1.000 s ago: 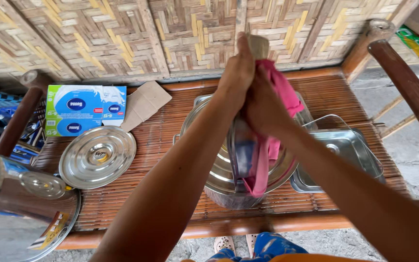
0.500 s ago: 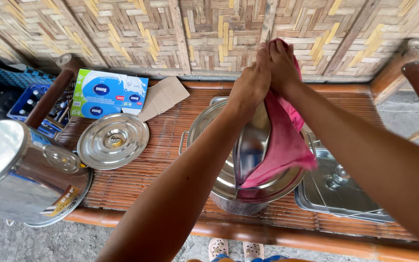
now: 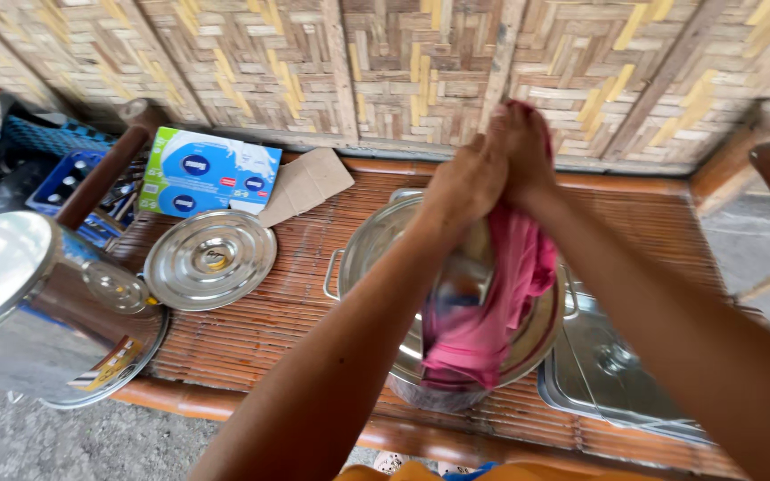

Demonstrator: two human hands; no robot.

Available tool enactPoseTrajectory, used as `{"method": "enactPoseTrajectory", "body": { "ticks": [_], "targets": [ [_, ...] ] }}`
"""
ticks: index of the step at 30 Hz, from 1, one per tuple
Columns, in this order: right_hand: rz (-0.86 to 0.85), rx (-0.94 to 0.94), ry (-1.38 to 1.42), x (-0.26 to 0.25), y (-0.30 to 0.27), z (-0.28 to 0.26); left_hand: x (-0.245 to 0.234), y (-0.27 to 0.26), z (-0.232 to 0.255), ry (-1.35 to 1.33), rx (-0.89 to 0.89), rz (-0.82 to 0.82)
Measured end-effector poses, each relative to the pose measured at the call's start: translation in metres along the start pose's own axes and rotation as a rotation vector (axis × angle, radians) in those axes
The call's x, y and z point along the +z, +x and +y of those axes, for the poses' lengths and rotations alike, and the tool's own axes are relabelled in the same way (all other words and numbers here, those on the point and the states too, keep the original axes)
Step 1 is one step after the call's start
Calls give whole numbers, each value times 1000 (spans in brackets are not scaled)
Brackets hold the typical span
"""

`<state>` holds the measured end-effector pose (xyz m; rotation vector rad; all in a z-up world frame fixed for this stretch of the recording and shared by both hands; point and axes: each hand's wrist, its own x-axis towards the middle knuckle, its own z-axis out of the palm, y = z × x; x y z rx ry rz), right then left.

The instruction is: The person wipes a rectangular stainless steel tray with a pink cloth. They hold the tray with one hand and rub the surface and edges with the cloth, turning the tray over to clean both sides. The tray is then placed on top of a metal pot.

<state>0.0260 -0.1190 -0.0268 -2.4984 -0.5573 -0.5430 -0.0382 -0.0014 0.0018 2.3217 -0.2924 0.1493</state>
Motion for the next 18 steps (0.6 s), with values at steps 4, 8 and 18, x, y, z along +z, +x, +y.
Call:
{"method": "enactPoseTrajectory", "body": {
  "ticks": [4, 8, 18],
  "targets": [
    [-101, 678, 537, 2, 46, 46, 7, 0, 4, -37, 5, -4],
    [118, 333, 285, 20, 20, 36, 5, 18, -2, -304, -280, -24],
    [205, -163, -60, 50, -144, -87, -14, 21, -43, -593, -270, -25]
  ]
}}
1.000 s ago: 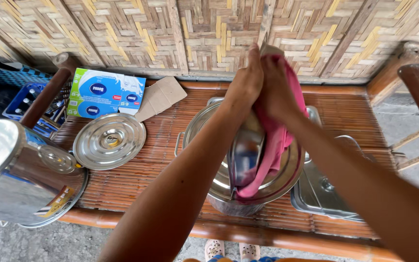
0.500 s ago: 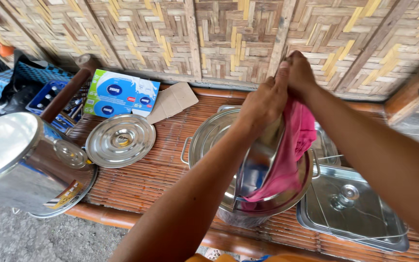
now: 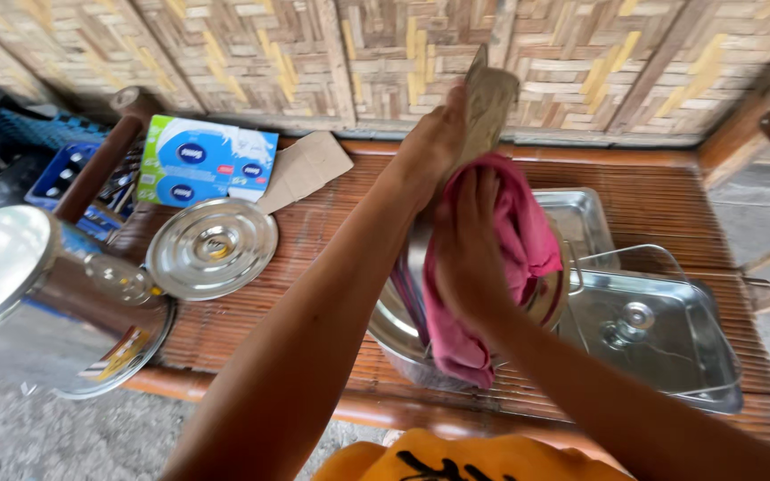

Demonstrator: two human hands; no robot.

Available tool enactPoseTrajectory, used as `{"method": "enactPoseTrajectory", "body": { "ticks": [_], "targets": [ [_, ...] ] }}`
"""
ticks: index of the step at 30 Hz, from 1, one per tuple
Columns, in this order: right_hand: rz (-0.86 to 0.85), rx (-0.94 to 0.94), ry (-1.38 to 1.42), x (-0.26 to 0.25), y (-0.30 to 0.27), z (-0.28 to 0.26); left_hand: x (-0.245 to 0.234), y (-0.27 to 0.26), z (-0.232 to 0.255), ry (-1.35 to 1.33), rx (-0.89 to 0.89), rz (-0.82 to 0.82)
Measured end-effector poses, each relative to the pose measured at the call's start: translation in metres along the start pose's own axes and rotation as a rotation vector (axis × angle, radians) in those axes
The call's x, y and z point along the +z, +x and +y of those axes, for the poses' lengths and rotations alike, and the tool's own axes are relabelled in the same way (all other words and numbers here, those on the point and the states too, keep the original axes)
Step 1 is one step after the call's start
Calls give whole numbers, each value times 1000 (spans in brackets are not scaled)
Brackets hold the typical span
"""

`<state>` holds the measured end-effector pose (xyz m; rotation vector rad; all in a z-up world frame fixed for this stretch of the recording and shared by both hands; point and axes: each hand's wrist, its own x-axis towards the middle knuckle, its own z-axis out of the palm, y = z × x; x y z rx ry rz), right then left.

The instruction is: The person wipes a rectangular stainless steel tray with a pink cloth. They hold the tray with one hand and rub the surface and edges with the cloth, turning the tray over to clean both sides. The tray is then placed on top of a metal pot.

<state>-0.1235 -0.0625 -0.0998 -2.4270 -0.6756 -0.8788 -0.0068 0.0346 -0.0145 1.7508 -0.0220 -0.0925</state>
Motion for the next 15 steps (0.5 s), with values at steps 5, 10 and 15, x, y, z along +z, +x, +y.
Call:
{"method": "enactPoseTrajectory", "body": {
  "ticks": [5, 10, 15],
  "targets": [
    [97, 345, 655, 22, 87, 92, 1, -27, 12, 530, 64, 119],
    [81, 841, 1660, 33, 52, 83, 0, -37, 22, 214, -110, 155],
    [239, 1073, 1065, -6, 10, 10, 0, -29, 16, 42, -113, 151]
  ]
}}
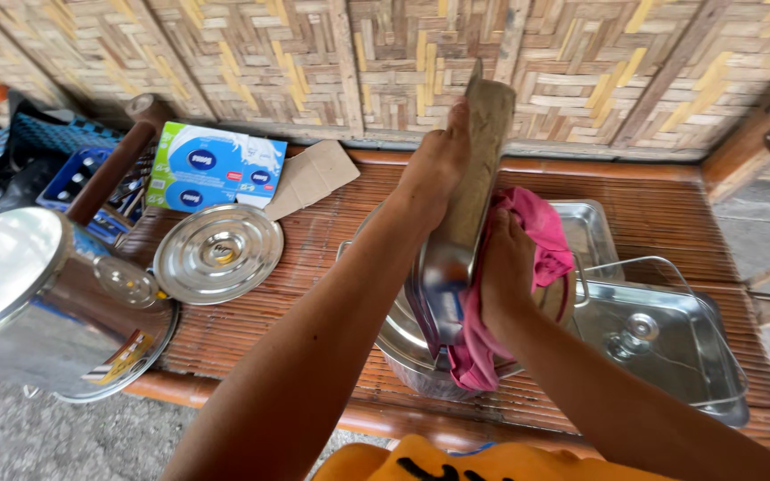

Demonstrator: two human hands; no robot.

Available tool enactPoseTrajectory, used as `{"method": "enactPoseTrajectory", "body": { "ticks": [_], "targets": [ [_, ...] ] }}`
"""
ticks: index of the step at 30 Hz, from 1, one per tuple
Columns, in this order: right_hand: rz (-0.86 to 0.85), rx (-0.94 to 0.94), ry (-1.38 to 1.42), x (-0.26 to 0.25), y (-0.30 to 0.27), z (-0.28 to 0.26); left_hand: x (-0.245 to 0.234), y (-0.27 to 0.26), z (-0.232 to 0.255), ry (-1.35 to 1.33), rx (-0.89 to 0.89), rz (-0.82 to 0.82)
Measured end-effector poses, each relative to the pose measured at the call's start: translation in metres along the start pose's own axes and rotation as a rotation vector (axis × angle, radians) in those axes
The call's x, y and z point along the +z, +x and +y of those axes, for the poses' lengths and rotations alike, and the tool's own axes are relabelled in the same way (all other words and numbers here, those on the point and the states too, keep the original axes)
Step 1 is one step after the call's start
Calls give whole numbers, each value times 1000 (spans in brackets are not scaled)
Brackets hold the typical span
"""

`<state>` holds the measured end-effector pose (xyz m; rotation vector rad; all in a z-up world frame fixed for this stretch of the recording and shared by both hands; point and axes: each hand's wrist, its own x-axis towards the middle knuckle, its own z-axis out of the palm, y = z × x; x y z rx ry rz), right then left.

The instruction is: The person wipes a rectangular stainless steel tray with a pink cloth. They hold the tray with one hand and rub the surface and edges with the cloth, turning the tray over to clean both sides. The tray is then placed on top of a metal pot.

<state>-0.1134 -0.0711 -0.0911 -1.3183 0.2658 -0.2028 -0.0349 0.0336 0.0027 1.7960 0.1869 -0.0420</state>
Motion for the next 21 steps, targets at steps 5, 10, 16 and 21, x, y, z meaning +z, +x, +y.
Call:
{"method": "enactPoseTrajectory", "body": {
  "ticks": [5, 10, 16, 21],
  "targets": [
    [36, -306, -393, 11, 2, -69, -1, 3, 18, 29, 13, -2],
    [-90, -760, -520, 15, 52, -104, 8, -18, 35, 309, 182, 88],
    [191, -1411, -703, -3, 97, -107, 0, -63, -21, 539, 700, 183],
    [148, -1021, -660, 1, 96, -122, -11, -75, -28, 373, 331, 125]
  ]
}}
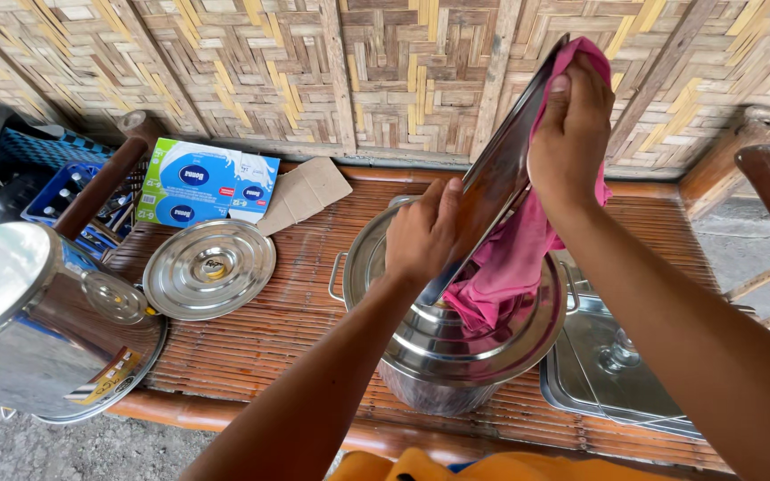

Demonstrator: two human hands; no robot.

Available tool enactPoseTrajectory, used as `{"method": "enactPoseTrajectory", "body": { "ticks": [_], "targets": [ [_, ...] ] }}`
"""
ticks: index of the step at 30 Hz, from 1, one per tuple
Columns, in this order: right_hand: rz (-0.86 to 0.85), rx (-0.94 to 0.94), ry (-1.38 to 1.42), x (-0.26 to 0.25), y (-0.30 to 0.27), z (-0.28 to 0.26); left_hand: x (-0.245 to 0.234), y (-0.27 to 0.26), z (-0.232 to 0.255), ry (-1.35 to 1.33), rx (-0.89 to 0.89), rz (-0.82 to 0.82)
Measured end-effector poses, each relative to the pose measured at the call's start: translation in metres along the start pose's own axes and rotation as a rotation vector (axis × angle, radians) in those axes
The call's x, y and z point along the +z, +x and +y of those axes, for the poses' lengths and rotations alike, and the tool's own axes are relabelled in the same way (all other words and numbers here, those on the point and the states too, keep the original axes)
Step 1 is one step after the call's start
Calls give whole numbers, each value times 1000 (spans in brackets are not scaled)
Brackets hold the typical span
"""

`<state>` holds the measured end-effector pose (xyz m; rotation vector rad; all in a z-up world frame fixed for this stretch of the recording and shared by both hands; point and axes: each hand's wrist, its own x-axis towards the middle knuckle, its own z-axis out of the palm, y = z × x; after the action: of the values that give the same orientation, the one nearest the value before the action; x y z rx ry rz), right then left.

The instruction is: The person wipes a rectangular stainless steel tray with a pink cloth. They hold the tray with one hand and rub the surface and edges with the cloth, turning the tray over to clean both sides. The tray is then placed on top of a metal pot.

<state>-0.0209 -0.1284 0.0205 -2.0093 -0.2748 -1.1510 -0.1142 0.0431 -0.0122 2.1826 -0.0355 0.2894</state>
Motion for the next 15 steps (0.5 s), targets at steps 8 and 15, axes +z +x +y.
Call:
{"method": "enactPoseTrajectory", "body": {
  "ticks": [8, 15],
  "targets": [
    [1, -237, 116, -3, -44, -52, -1, 87, 67, -145, 119, 42],
    [2, -256, 21, 1, -40, -58, -7, 108, 79, -271, 192, 156]
  ]
}}
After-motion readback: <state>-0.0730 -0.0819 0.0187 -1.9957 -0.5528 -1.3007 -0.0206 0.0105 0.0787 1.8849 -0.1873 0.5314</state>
